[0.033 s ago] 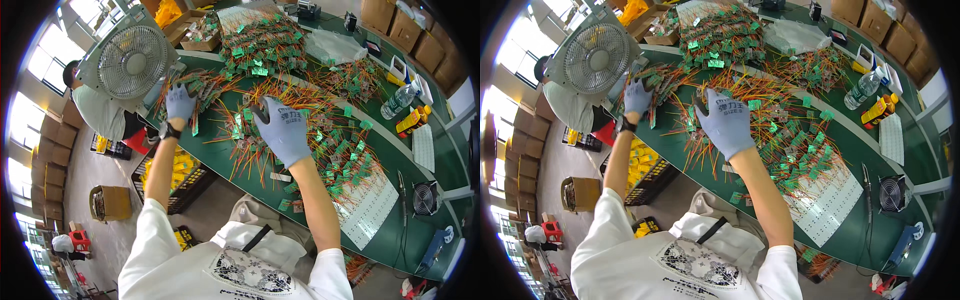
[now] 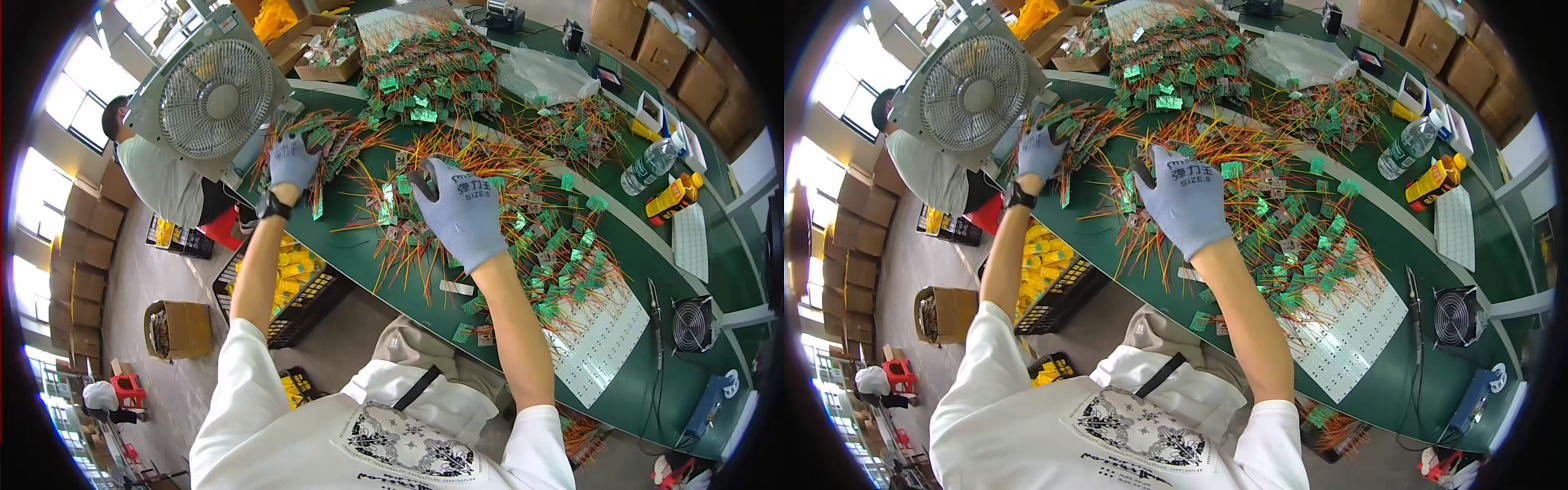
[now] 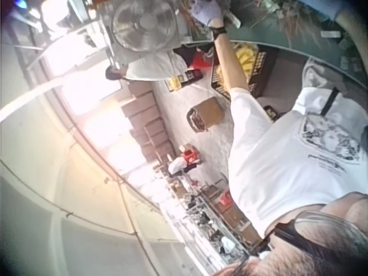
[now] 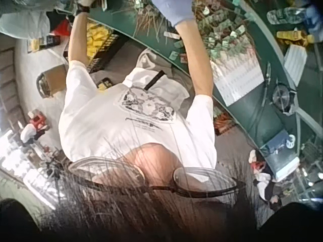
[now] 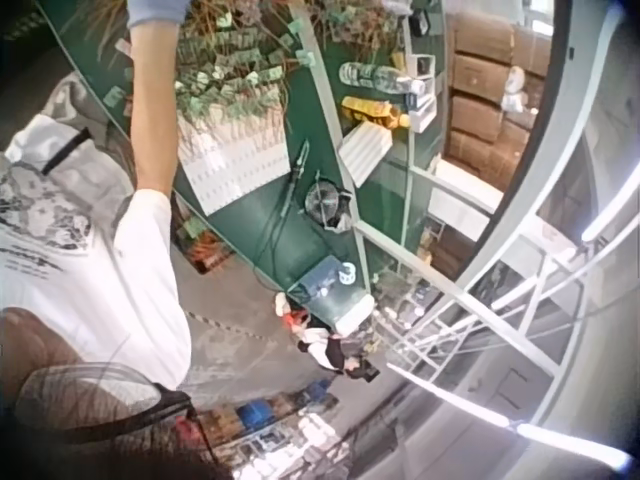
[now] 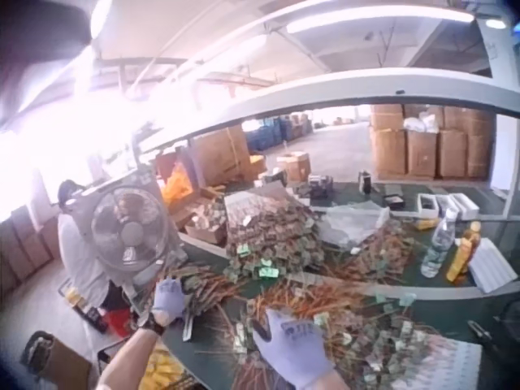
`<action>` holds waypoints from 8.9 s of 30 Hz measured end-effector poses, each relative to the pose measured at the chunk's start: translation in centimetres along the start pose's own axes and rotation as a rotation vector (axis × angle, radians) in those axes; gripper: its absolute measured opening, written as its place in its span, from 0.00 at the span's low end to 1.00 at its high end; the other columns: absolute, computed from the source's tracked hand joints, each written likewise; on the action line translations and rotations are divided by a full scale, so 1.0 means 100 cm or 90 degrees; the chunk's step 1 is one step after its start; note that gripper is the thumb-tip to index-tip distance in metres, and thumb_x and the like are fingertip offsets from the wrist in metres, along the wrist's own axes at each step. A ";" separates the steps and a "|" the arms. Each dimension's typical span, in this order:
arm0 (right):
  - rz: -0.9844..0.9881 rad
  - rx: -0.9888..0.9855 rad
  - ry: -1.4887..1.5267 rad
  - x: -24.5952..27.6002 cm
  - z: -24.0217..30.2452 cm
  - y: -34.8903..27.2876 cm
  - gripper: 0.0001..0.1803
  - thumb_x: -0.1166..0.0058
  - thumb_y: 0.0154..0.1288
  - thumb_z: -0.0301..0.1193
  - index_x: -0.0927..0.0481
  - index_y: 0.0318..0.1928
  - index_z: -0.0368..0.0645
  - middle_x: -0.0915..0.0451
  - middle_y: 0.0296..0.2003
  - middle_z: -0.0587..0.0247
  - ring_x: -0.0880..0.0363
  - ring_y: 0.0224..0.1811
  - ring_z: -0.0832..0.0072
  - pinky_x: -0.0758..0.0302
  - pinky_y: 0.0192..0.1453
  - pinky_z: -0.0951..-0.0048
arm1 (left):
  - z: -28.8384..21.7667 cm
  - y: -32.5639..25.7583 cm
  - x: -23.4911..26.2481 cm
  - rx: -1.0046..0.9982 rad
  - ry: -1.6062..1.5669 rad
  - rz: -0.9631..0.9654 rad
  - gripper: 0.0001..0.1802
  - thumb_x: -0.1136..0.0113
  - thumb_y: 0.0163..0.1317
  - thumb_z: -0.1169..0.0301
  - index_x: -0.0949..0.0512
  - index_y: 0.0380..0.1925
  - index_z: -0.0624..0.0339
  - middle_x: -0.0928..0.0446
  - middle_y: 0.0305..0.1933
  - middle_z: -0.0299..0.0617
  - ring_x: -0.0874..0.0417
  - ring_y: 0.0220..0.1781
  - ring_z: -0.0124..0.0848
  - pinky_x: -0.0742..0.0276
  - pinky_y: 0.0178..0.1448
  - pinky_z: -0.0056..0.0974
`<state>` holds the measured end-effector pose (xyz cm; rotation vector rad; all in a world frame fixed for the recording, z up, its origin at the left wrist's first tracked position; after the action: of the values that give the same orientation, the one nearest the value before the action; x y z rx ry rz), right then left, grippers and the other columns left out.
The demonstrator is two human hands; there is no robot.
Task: The person trims wires on small electronic circuit boards using pliers.
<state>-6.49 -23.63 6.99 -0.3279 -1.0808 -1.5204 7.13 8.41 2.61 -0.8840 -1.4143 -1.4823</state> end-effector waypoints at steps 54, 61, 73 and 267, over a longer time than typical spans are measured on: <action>-0.521 -0.196 0.365 0.085 -0.052 -0.003 0.17 0.57 0.72 0.29 0.26 0.55 0.34 0.19 0.35 0.58 0.23 0.29 0.78 0.29 0.35 0.79 | -0.243 -0.021 0.139 -0.246 -1.136 0.134 0.17 0.37 0.62 0.71 0.25 0.49 0.68 0.19 0.31 0.41 0.19 0.24 0.22 0.24 0.29 0.30; -0.090 -0.300 0.165 0.060 -0.080 0.005 0.19 0.43 0.61 0.29 0.22 0.51 0.33 0.19 0.36 0.49 0.22 0.42 0.68 0.28 0.52 0.66 | -0.254 0.004 0.127 -0.360 -0.933 0.164 0.18 0.41 0.65 0.71 0.25 0.53 0.69 0.17 0.39 0.47 0.16 0.33 0.30 0.20 0.38 0.35; -0.416 -0.491 0.510 0.046 -0.112 0.009 0.15 0.40 0.68 0.41 0.28 0.32 0.46 0.37 0.13 0.75 0.44 0.10 0.88 0.52 0.14 0.81 | -0.269 0.003 0.086 -0.313 -0.912 0.619 0.15 0.37 0.63 0.68 0.19 0.46 0.65 0.19 0.30 0.38 0.21 0.24 0.19 0.26 0.26 0.28; -0.375 -0.171 -0.158 0.071 -0.135 0.002 0.09 0.45 0.65 0.28 0.21 0.43 0.37 0.19 0.31 0.50 0.22 0.31 0.56 0.27 0.36 0.66 | -0.322 -0.024 0.107 -0.344 -0.895 0.233 0.11 0.33 0.57 0.71 0.17 0.38 0.67 0.16 0.30 0.44 0.16 0.26 0.26 0.23 0.29 0.31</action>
<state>-3.45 -38.43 5.04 -0.4135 -1.2320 -2.2055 3.53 -24.94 8.43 -2.6811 -1.5478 -0.8575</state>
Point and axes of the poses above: each hand's wrist, its own y-axis towards the middle knuckle, its own x-axis out of the back of the hand, z = x × y, the point moved 5 cm from there along y, towards the middle knuckle
